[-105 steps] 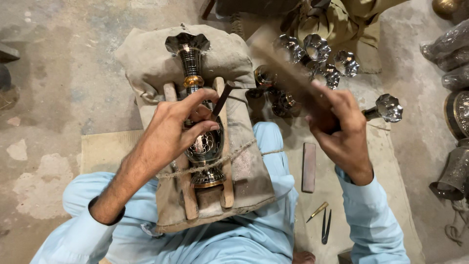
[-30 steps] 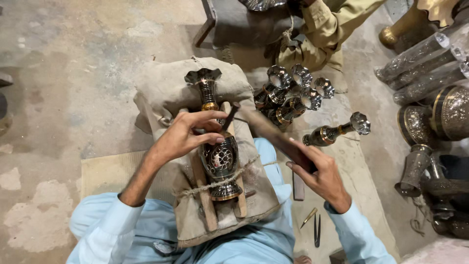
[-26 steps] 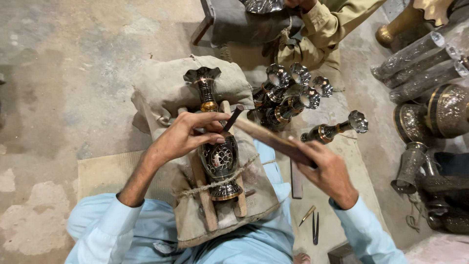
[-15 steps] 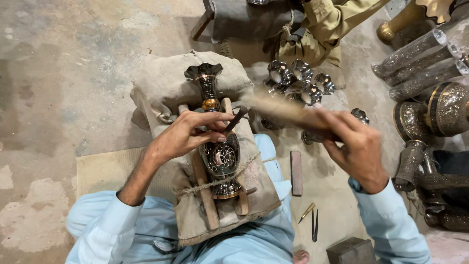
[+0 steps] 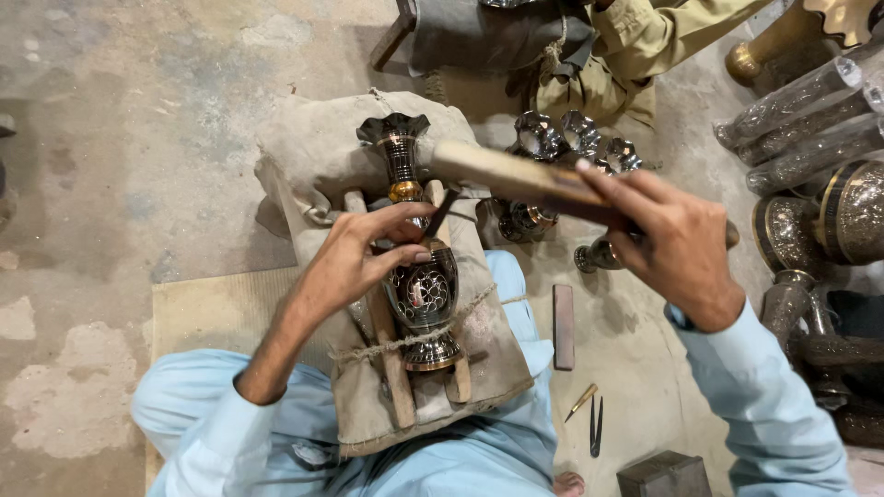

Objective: The person sits on the floor and uses a hammer and chisel to engrave a floral pattern onto a metal vase held in a padded clamp. The person repeatedly strikes the chisel to create the design on the vase's surface.

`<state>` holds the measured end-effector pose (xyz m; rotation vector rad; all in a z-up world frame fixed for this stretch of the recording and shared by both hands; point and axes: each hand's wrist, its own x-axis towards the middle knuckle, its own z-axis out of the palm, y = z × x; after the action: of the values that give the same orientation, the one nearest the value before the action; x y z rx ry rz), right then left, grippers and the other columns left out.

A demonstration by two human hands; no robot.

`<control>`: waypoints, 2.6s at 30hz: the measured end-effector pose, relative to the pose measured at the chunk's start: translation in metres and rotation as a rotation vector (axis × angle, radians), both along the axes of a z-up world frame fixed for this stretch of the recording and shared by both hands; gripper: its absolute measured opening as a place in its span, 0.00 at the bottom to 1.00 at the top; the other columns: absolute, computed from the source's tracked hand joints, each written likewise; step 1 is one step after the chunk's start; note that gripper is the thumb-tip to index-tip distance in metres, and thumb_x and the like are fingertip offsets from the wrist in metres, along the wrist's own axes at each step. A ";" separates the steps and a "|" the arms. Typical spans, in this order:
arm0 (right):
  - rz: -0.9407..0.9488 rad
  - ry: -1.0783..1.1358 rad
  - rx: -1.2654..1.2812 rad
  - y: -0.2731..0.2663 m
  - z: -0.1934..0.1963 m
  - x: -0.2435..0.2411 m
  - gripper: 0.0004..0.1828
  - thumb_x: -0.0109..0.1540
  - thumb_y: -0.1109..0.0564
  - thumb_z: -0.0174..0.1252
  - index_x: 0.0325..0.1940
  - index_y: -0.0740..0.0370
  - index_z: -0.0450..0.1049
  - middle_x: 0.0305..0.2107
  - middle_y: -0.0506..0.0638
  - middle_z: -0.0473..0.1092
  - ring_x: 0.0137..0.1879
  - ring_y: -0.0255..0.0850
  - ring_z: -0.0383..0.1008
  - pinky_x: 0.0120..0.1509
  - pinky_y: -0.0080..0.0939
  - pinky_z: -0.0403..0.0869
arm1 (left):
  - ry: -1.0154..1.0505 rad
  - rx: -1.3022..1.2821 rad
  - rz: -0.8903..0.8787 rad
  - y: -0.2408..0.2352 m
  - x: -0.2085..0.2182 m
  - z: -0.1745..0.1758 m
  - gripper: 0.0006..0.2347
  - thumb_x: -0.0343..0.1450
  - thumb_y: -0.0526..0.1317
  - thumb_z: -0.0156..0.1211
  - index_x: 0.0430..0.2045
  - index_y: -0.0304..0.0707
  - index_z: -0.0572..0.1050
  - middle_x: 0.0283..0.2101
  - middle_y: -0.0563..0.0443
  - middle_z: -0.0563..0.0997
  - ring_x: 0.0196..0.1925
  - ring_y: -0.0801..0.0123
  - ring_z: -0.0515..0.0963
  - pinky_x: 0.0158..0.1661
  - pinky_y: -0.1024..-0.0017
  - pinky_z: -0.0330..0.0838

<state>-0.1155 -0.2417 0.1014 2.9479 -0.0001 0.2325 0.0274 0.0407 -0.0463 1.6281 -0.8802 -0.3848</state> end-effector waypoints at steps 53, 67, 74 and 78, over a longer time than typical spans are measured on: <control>0.715 0.076 -0.151 0.114 0.082 0.153 0.22 0.54 0.59 0.69 0.53 0.58 0.82 0.36 0.55 0.79 0.37 0.52 0.78 0.36 0.52 0.73 | 0.459 -0.492 0.628 -0.011 -0.062 -0.023 0.24 0.70 0.33 0.68 0.59 0.26 0.65 0.36 0.44 0.83 0.39 0.69 0.86 0.36 0.73 0.86; 0.449 0.202 -0.280 0.049 0.064 0.130 0.27 0.57 0.60 0.68 0.61 0.55 0.78 0.41 0.50 0.79 0.32 0.43 0.77 0.33 0.47 0.76 | 0.273 -0.262 0.391 -0.003 -0.031 -0.040 0.25 0.67 0.38 0.71 0.59 0.33 0.70 0.37 0.43 0.87 0.36 0.67 0.89 0.38 0.70 0.87; 0.237 0.124 -0.018 0.007 0.031 0.072 0.26 0.64 0.53 0.68 0.61 0.62 0.67 0.38 0.56 0.77 0.35 0.45 0.78 0.39 0.46 0.77 | 0.056 -0.223 0.007 0.002 0.000 -0.034 0.21 0.68 0.37 0.69 0.57 0.40 0.76 0.47 0.46 0.86 0.44 0.66 0.88 0.42 0.67 0.87; 0.445 -0.120 0.114 0.002 0.018 0.031 0.33 0.58 0.56 0.67 0.64 0.66 0.63 0.38 0.61 0.73 0.37 0.51 0.76 0.41 0.48 0.75 | -0.063 -0.189 -0.126 0.003 0.009 -0.028 0.21 0.68 0.37 0.69 0.57 0.46 0.76 0.44 0.47 0.87 0.45 0.67 0.88 0.47 0.67 0.85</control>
<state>-0.0848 -0.2395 0.1191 3.0019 0.6500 0.4839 0.0360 0.0435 -0.0740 1.4218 -1.0384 -0.3291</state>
